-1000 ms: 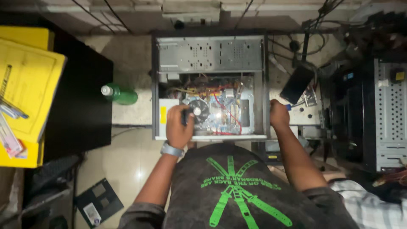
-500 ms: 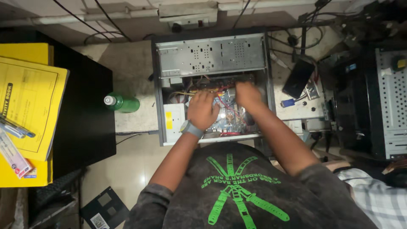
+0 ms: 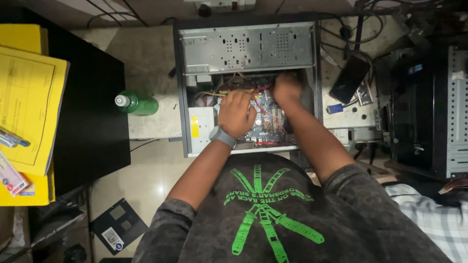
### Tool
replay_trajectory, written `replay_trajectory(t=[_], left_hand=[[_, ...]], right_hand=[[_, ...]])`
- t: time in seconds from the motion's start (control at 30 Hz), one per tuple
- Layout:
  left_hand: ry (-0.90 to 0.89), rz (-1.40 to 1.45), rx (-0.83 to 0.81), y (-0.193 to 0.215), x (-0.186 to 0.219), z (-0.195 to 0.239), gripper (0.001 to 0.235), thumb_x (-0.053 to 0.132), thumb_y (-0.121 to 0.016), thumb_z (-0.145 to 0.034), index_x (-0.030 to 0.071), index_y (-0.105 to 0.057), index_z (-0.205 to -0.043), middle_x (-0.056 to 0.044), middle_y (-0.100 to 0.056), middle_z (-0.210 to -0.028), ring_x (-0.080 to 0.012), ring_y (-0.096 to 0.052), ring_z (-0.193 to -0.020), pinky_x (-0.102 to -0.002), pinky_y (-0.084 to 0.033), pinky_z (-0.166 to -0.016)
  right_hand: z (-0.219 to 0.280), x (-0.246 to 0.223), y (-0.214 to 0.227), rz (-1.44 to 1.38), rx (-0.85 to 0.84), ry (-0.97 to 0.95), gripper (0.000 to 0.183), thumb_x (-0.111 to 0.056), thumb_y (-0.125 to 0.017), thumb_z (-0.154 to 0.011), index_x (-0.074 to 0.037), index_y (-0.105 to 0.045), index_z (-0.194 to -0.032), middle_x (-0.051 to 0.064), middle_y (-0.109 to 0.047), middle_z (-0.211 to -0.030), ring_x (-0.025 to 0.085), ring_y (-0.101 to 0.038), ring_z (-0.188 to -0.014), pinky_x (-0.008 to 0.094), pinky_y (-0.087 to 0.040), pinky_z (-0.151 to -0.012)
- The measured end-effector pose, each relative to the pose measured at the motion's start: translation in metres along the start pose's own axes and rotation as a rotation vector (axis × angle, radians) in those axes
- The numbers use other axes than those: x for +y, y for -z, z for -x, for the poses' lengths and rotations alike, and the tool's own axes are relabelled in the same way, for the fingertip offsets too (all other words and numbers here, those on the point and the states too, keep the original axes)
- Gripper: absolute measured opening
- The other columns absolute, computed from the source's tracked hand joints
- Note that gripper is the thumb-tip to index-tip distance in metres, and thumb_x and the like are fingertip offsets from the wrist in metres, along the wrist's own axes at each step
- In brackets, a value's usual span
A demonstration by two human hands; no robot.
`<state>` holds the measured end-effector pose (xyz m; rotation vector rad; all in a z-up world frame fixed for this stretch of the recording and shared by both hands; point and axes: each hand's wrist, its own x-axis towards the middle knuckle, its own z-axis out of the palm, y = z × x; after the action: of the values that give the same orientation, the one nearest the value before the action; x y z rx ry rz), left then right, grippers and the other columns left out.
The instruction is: The person works inside an open desktop computer case, disconnecting and reconnecting internal cables and using a screwdriver to adjust components on the motherboard. The person repeatedly handles wires and uses a yellow screwdriver to tighten or loosen screws on the motherboard.
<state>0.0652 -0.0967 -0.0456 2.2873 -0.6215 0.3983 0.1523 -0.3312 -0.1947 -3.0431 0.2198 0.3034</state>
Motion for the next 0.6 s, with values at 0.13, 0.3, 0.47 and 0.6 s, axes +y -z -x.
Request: replay_trajectory(t=[0.13, 0.3, 0.47, 0.6], left_hand=[[0.005, -0.003, -0.016, 0.0, 0.0, -0.001, 0.028, 0.015, -0.066, -0.083, 0.002, -0.064, -0.108, -0.015, -0.064, -0.107, -0.037, -0.059, -0.109, -0.049, -0.048, -0.093], [0.014, -0.023, -0.008, -0.003, -0.001, -0.001, 0.027, 0.014, -0.065, -0.083, 0.003, -0.064, -0.108, -0.014, -0.065, -0.108, -0.036, -0.059, -0.109, -0.05, -0.048, -0.095], [0.021, -0.016, -0.03, -0.002, -0.002, -0.002, 0.028, 0.015, -0.065, -0.084, 0.003, -0.064, -0.109, -0.015, -0.064, -0.108, -0.036, -0.059, -0.109, -0.049, -0.047, -0.094], [0.051, -0.046, -0.028, -0.004, -0.001, 0.0, 0.028, 0.016, -0.064, -0.084, 0.004, -0.064, -0.109, -0.013, -0.065, -0.109, -0.035, -0.059, -0.11, -0.049, -0.048, -0.095]], right_hand=[[-0.008, 0.002, 0.001, -0.146, -0.076, -0.058, 0.044, -0.039, -0.082, -0.077, -0.006, -0.076, -0.105, 0.022, -0.071, -0.113, 0.038, -0.069, -0.107, 0.046, -0.057, -0.088], [0.0, -0.004, -0.003, -0.137, -0.001, -0.08, 0.05, -0.04, -0.083, -0.077, -0.005, -0.073, -0.111, 0.021, -0.07, -0.119, 0.037, -0.067, -0.113, 0.045, -0.056, -0.092], [-0.008, -0.004, 0.002, -0.187, -0.165, -0.186, 0.053, -0.036, -0.079, -0.081, -0.006, -0.068, -0.123, 0.022, -0.067, -0.125, 0.038, -0.065, -0.118, 0.048, -0.054, -0.095], [-0.01, 0.0, 0.007, -0.253, -0.183, -0.141, 0.055, -0.034, -0.08, -0.08, -0.007, -0.067, -0.125, 0.023, -0.064, -0.127, 0.041, -0.062, -0.118, 0.048, -0.052, -0.095]])
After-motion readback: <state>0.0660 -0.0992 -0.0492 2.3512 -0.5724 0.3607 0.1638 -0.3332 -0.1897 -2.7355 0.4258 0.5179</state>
